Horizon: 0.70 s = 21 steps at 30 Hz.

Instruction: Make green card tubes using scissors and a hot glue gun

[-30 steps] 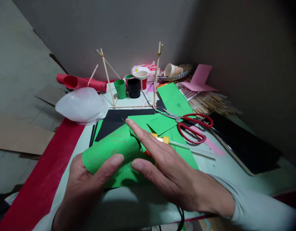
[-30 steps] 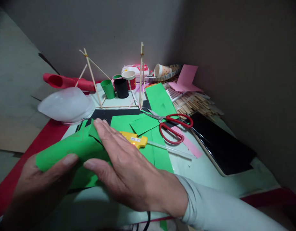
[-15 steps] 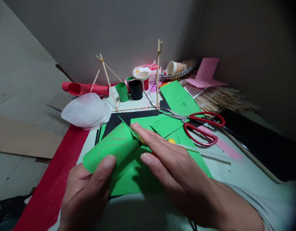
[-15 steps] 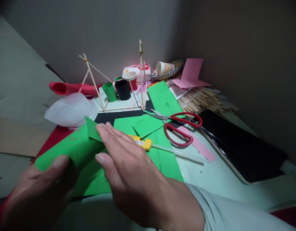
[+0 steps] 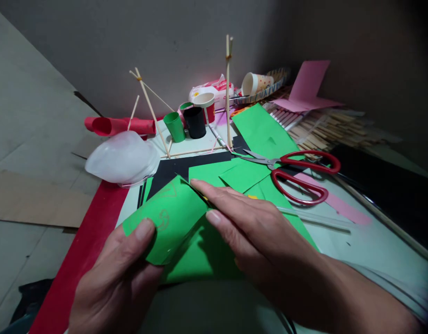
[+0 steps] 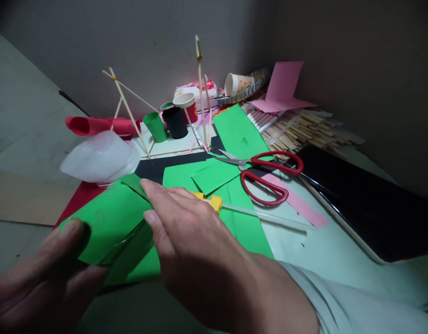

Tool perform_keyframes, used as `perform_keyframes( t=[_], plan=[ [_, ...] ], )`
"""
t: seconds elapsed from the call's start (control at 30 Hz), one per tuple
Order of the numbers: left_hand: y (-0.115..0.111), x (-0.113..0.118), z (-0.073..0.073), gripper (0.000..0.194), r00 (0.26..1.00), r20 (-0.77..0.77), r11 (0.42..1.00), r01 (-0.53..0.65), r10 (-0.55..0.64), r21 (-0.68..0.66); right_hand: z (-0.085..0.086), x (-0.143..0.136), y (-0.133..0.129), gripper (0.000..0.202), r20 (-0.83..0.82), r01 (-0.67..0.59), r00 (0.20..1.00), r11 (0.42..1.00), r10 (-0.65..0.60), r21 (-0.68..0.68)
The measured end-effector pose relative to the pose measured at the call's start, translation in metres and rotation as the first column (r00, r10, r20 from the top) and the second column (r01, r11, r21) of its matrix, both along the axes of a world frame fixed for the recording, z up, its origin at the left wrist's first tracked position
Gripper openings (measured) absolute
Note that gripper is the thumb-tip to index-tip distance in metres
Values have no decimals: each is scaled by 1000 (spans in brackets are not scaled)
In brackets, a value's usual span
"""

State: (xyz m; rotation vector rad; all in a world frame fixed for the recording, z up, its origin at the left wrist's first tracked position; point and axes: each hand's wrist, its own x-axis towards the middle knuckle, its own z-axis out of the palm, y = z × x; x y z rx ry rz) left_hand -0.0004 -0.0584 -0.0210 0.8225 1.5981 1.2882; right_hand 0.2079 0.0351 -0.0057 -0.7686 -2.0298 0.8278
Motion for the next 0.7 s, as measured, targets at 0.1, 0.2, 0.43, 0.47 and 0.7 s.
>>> perform_keyframes(
  t=[0.1, 0.2, 0.43, 0.47, 0.7],
  plan=[
    [6, 0, 5, 74, 999, -26, 999, -38, 39, 12, 1, 2, 1, 43, 27, 55, 998, 998, -56, 25],
    [22, 6, 16, 70, 999, 20, 999, -35, 35, 14, 5, 6, 5, 41, 55, 117, 991, 992, -120, 55],
    [51, 24, 47, 50, 930, 367, 999, 18, -6, -28, 16, 19, 17, 17, 8, 221, 975, 974, -222, 58],
    [52, 24, 50, 46, 905, 425, 999, 28, -5, -47, 16, 18, 17, 14, 6, 221, 975, 974, -222, 57],
    [46, 21, 51, 43, 795, 603, 990, 129, -72, -52, 14, 1, 16, 24, 73, 93, 992, 992, -99, 80]
  ],
)
